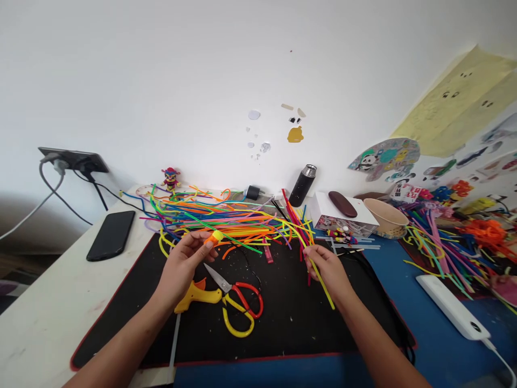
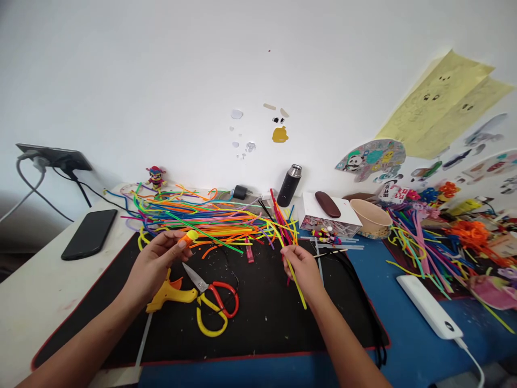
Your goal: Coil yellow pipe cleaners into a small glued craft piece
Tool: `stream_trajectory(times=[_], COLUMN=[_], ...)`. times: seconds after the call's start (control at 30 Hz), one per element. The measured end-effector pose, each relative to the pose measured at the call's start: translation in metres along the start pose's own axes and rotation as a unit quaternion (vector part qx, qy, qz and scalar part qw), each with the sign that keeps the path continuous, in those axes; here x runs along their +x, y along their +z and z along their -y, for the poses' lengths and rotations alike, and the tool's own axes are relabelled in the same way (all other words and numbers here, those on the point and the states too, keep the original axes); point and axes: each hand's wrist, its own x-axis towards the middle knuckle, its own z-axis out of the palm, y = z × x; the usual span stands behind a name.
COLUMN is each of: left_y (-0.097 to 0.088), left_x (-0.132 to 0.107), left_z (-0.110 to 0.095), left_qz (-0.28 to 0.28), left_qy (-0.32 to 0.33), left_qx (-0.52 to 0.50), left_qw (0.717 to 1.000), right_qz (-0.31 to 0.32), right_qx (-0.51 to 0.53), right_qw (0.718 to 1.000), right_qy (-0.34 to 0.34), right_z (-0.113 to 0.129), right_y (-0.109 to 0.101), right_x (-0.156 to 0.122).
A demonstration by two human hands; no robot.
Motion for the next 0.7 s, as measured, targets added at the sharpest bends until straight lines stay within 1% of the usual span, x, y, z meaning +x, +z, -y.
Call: stream_trajectory(times=[0.07,0.13,0.2,0.23,0.3,0.37,0.4,0.47,0.57,0.7], left_y=[0.003,0.005,0.008,0.009,0.011,0.014,0.016,0.019,0.021,0.017], left_x=[0.0,0.0,0.001,0.001,0.0,-0.002,-0.003,-0.006,-0.007,-0.002], left_z=[-0.001,-0.002,-0.004,-0.004,-0.006,-0.007,-0.008,-0.01,-0.015,-0.021], left_qz=[0.003,0.007,0.011,0.013,0.017,0.028,0.039,0.071,0.119,0.124], left_qy=[-0.002,-0.005,-0.026,-0.05,-0.124,-0.205,-0.237,-0.276,-0.291,-0.258], left_qx=[-0.007,-0.021,-0.058,-0.088,-0.156,-0.209,-0.226,-0.246,-0.263,-0.27], left_qw=[1.0,1.0,0.998,0.995,0.98,0.956,0.944,0.926,0.912,0.919], right_qz=[-0.002,0.061,0.127,0.148,0.141,0.136,0.142,0.173,0.214,0.247], right_qx=[0.046,0.019,-0.03,-0.037,-0.023,-0.009,-0.009,-0.019,-0.042,-0.082], right_qw=[0.999,0.998,0.991,0.988,0.99,0.991,0.99,0.985,0.976,0.965], right_qy=[-0.018,0.001,0.008,0.008,0.0,-0.012,-0.016,-0.014,-0.009,-0.016], right_z=[0.002,-0.001,-0.008,-0.01,-0.013,-0.013,-0.012,-0.01,-0.01,-0.016], right_y=[0.011,0.025,0.037,0.042,0.048,0.052,0.054,0.059,0.067,0.073], right_x=[-0.005,-0.013,-0.02,-0.023,-0.026,-0.026,-0.026,-0.027,-0.031,-0.034])
